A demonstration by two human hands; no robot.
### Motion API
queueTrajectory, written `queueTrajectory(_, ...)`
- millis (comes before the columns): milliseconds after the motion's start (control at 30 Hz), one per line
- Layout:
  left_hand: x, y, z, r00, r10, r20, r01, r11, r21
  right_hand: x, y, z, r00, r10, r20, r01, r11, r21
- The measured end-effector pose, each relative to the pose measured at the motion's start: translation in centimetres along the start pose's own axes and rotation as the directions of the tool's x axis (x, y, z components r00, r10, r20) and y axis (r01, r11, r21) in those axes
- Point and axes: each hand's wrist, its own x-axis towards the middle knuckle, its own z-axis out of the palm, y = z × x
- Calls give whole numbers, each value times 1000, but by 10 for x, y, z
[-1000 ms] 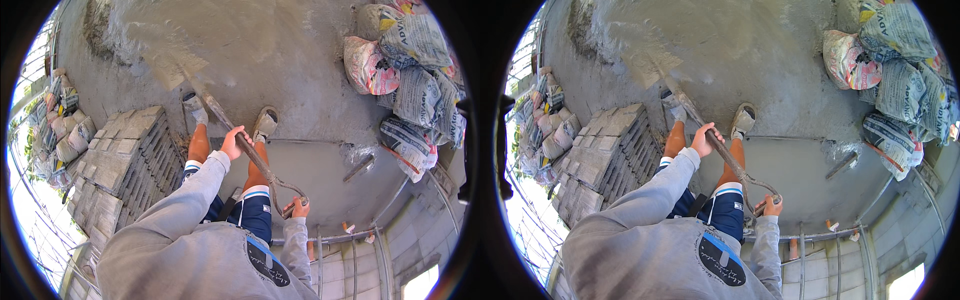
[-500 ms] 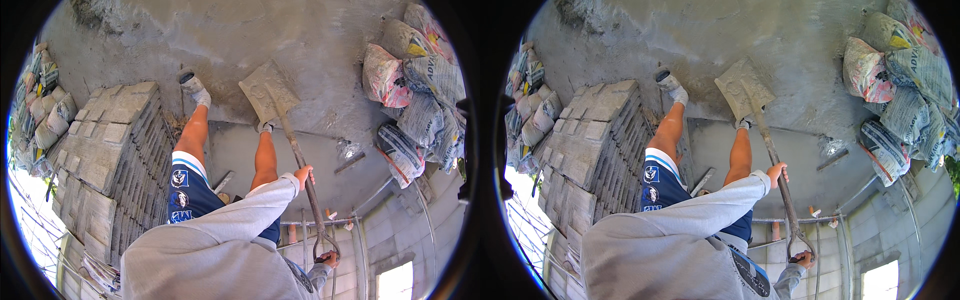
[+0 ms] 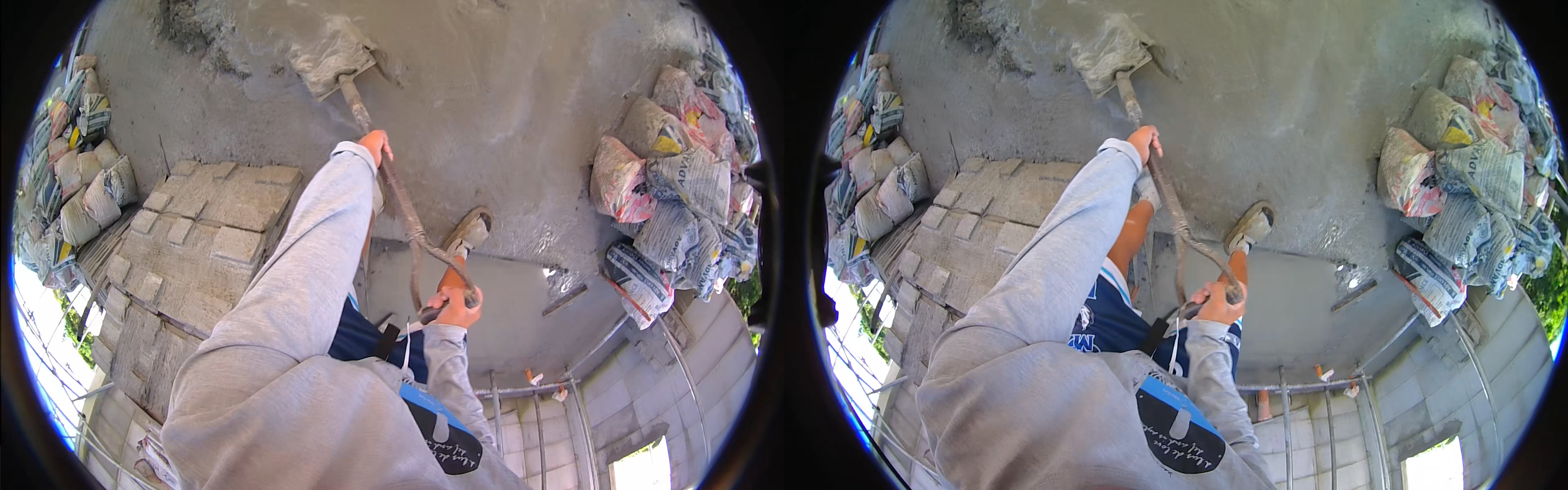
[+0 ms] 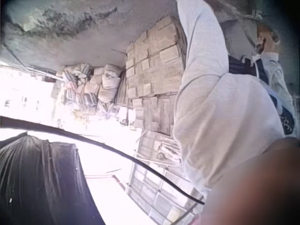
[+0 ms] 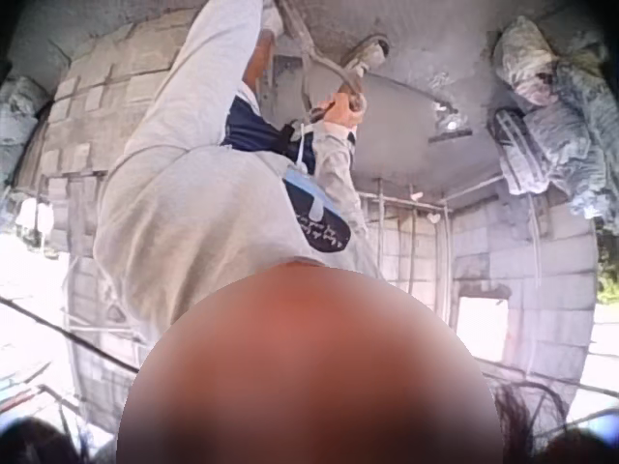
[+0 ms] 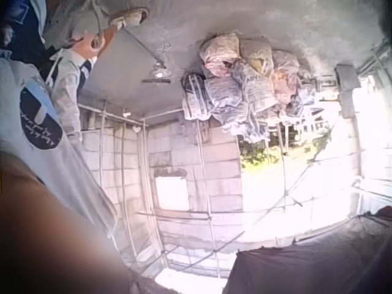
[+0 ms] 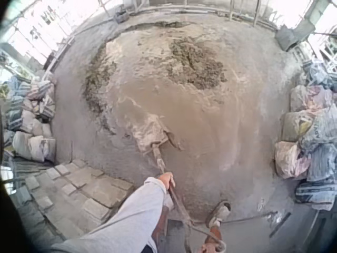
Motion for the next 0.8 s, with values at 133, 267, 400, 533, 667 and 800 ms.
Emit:
queueTrajectory(133, 10, 133, -29, 982, 39, -184, -27, 998, 64, -40, 2, 88, 995, 62, 78, -75, 983, 170)
queueTrajectory(267, -30, 248, -20, 937, 277, -212, -230, 948, 218, -52, -18, 180, 954, 111, 277, -212, 905, 368)
queueTrajectory(400, -85, 381, -37, 953, 303, 23, -303, 938, 167, -119, -99, 307, 808, -38, 588, -241, 889, 390)
queueTrajectory(533, -120, 390, -27, 980, 157, 124, -160, 987, 20, -159, -168, 292, 699, -110, 707, -244, 892, 381)
queueTrajectory(667, -163, 235, 74, 999, 33, -4, -33, 986, -164, -85, -158, 118, 775, -48, 630, -283, 865, 414)
queueTrajectory(800, -98, -7, 108, 998, -55, 34, 64, 930, -361, 12, -98, -120, 972, 130, 197, -178, 951, 251)
